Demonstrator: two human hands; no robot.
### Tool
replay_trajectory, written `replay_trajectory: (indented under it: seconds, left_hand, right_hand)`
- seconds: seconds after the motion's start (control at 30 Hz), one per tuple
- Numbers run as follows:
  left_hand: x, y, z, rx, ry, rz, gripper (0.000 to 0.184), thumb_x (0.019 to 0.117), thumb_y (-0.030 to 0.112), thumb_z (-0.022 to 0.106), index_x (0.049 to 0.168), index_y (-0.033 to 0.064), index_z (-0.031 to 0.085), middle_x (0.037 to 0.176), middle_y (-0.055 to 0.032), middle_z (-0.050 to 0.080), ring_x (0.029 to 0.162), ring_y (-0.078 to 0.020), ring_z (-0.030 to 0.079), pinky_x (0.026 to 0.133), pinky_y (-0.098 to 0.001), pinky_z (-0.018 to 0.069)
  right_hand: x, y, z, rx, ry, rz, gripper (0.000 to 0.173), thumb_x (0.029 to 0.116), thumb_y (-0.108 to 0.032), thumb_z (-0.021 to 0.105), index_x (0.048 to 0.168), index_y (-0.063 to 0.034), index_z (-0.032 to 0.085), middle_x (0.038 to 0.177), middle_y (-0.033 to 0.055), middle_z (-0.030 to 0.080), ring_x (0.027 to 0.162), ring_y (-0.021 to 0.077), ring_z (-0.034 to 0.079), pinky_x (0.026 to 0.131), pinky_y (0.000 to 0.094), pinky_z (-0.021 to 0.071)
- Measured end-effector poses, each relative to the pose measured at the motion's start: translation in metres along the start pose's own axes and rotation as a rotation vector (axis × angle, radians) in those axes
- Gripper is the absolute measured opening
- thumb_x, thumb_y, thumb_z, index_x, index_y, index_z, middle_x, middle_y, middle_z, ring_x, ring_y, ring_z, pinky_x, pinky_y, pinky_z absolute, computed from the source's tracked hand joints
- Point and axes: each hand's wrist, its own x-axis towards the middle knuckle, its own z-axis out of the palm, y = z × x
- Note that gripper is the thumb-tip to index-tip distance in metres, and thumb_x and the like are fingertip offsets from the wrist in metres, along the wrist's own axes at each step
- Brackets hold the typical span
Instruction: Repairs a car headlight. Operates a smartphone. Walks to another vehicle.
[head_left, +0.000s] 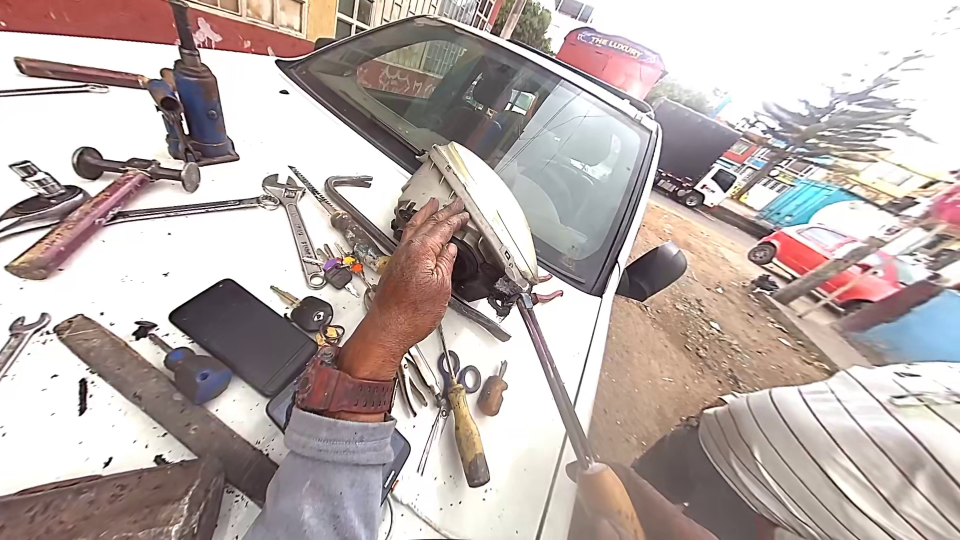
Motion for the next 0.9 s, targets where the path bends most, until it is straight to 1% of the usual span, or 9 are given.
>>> replay_trajectory:
  seconds: [0.4,0.47,0.5,0.57,0.6,0.67,0.7,0.77,0.9]
  left_hand:
    - [0.002,-0.004,0.002,-0.002,-0.006,-0.005,0.041,0.1097,0.019,0.042,0.148,0.0159,0.057,0.161,0.0066,0.045,0.155,-0.0173,0.027,0.127,-0.0449,0.0262]
    - [-0.001,0.012,-0.005,0.077,0.016,-0.020,0.042,0.1096,0.019,0.043,0.149,0.0150,0.055,0.160,0.0016,0.046,0.153,-0.0212,0.034,0.124,-0.0474,0.0317]
    - [-0.004,0.026,-0.009,0.136,0.063,-0.046,0.039,0.1090,0.018,0.045,0.146,0.0133,0.058,0.154,-0.0030,0.053,0.145,-0.0237,0.045,0.118,-0.0484,0.0400]
    - [-0.012,0.053,-0.018,0.277,0.156,-0.149,0.026,0.1077,0.024,0.051,0.123,0.0112,0.068,0.120,-0.0076,0.067,0.105,-0.0247,0.066,0.086,-0.0479,0.0566]
    - [-0.018,0.063,-0.020,0.353,0.150,-0.214,0.025,0.1073,0.030,0.052,0.108,0.0106,0.068,0.100,-0.0079,0.065,0.085,-0.0248,0.066,0.070,-0.0480,0.0567]
    - [-0.044,0.077,-0.014,0.460,-0.026,-0.346,0.035,0.1051,0.042,0.052,0.096,0.0115,0.067,0.079,-0.0077,0.063,0.070,-0.0266,0.065,0.060,-0.0504,0.0556]
    - [-0.061,0.083,-0.004,0.507,-0.145,-0.390,0.038,0.1034,0.046,0.052,0.098,0.0113,0.068,0.080,-0.0086,0.066,0.071,-0.0278,0.067,0.060,-0.0509,0.0566]
    - [-0.095,0.094,0.023,0.609,-0.313,-0.423,0.047,0.0982,0.053,0.057,0.114,0.0095,0.069,0.093,-0.0126,0.071,0.075,-0.0313,0.072,0.062,-0.0505,0.0591]
    - [-0.122,0.101,0.063,0.743,-0.469,-0.546,0.073,0.0929,0.059,0.063,0.147,0.0118,0.051,0.115,-0.0168,0.069,0.079,-0.0313,0.073,0.066,-0.0449,0.0598]
  right_hand:
    - [0.000,-0.002,-0.003,-0.087,-0.014,-0.020,0.049,0.1022,-0.035,0.062,0.129,0.0062,0.059,0.090,0.0130,0.067,0.069,0.0197,0.064,0.061,0.0394,0.0562]
    - [-0.002,-0.004,-0.002,-0.087,-0.007,-0.014,0.048,0.1021,-0.033,0.063,0.128,0.0061,0.059,0.091,0.0129,0.068,0.071,0.0199,0.065,0.062,0.0399,0.0570]
    - [-0.003,-0.006,-0.001,-0.088,-0.003,-0.008,0.046,0.1020,-0.033,0.063,0.128,0.0056,0.059,0.090,0.0126,0.069,0.070,0.0201,0.066,0.062,0.0404,0.0577]
    - [-0.004,-0.006,0.000,-0.089,-0.001,0.001,0.044,0.1019,-0.032,0.064,0.127,0.0037,0.061,0.088,0.0116,0.069,0.069,0.0199,0.065,0.061,0.0406,0.0572]
    - [-0.004,-0.006,0.000,-0.081,-0.005,0.001,0.044,0.1022,-0.033,0.063,0.127,0.0029,0.061,0.087,0.0114,0.069,0.068,0.0201,0.065,0.061,0.0410,0.0569]
    - [-0.003,-0.003,-0.002,-0.059,-0.010,-0.001,0.043,0.1024,-0.034,0.063,0.127,0.0016,0.061,0.085,0.0111,0.069,0.066,0.0206,0.065,0.059,0.0419,0.0566]
    - [-0.003,-0.003,-0.002,-0.044,-0.012,0.000,0.043,0.1025,-0.034,0.063,0.127,0.0016,0.061,0.084,0.0112,0.068,0.065,0.0209,0.064,0.058,0.0421,0.0563]
    - [-0.003,-0.002,-0.001,-0.014,-0.015,0.013,0.044,0.1022,-0.034,0.063,0.128,0.0018,0.061,0.083,0.0111,0.068,0.064,0.0213,0.065,0.058,0.0425,0.0567]
    - [-0.003,-0.001,-0.001,0.011,-0.018,0.021,0.043,0.1019,-0.033,0.062,0.127,0.0013,0.061,0.082,0.0102,0.068,0.064,0.0209,0.064,0.057,0.0419,0.0561]
